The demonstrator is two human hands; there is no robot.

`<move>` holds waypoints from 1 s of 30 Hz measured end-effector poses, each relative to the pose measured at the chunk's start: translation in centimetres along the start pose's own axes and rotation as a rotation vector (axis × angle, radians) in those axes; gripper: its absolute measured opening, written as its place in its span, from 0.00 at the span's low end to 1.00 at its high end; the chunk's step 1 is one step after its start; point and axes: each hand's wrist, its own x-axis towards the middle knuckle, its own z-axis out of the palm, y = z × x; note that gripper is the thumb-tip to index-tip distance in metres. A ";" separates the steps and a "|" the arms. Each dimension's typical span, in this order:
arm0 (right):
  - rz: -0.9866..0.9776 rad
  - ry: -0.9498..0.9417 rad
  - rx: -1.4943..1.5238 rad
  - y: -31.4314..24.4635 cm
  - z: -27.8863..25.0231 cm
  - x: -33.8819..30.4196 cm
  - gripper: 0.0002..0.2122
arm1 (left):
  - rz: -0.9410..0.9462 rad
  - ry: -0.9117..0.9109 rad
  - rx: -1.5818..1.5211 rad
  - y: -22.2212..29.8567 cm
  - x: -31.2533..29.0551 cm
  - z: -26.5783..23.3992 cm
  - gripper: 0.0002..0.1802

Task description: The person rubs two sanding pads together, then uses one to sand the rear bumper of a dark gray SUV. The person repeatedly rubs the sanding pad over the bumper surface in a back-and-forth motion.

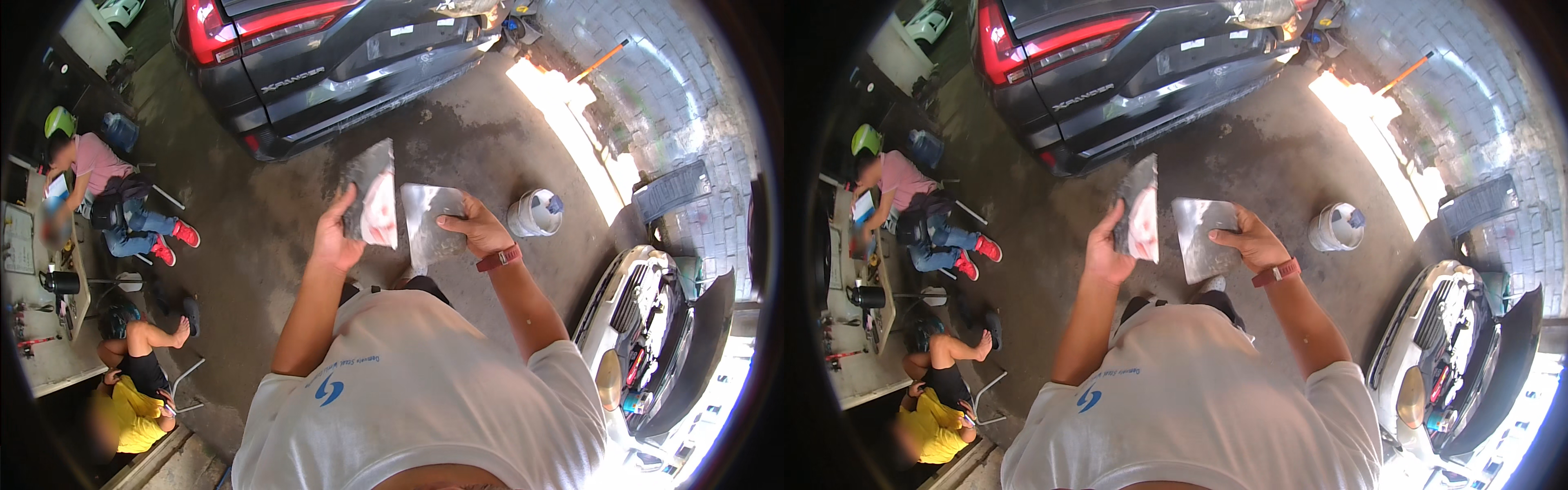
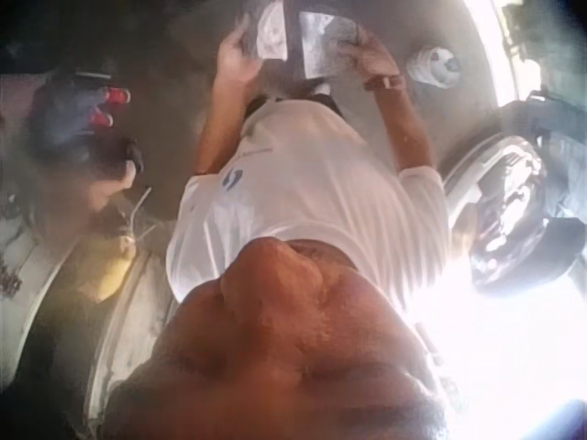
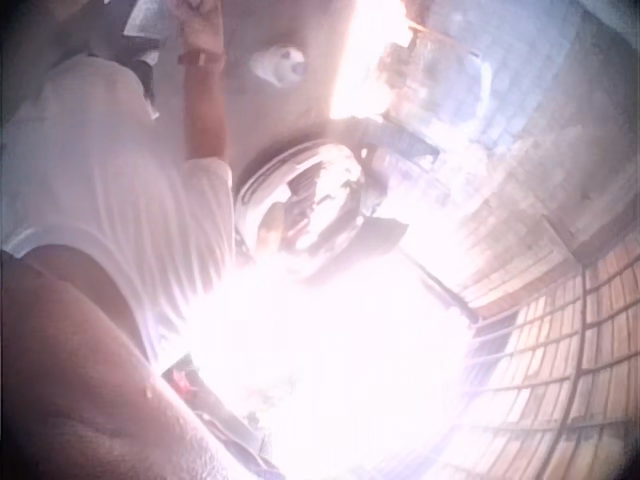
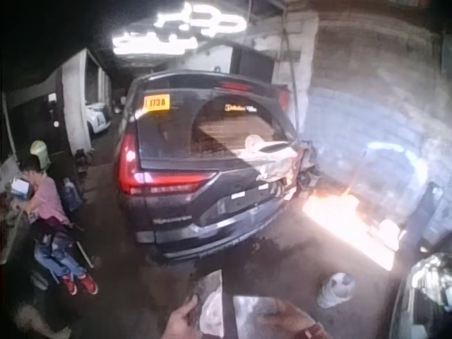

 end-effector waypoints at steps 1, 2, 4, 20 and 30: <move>-0.027 0.081 -0.035 -0.6 0.5 -0.2 0.29 | 0.016 -0.022 0.029 0.8 0.0 0.0 0.24; -0.012 0.226 -0.087 -1.4 1.1 -0.3 0.28 | 0.067 -0.075 0.131 1.0 0.0 0.2 0.25; -0.498 0.116 -0.779 -4.2 2.2 0.4 0.32 | 0.170 -0.028 0.371 1.2 -0.1 0.7 0.28; -0.865 -0.179 -1.303 -2.8 11.0 -3.9 0.29 | 0.330 0.268 0.247 1.0 -0.8 -1.1 0.32; -0.856 0.073 -1.803 -3.1 8.5 -2.0 0.27 | 0.467 0.195 0.599 -0.1 -1.9 -1.5 0.31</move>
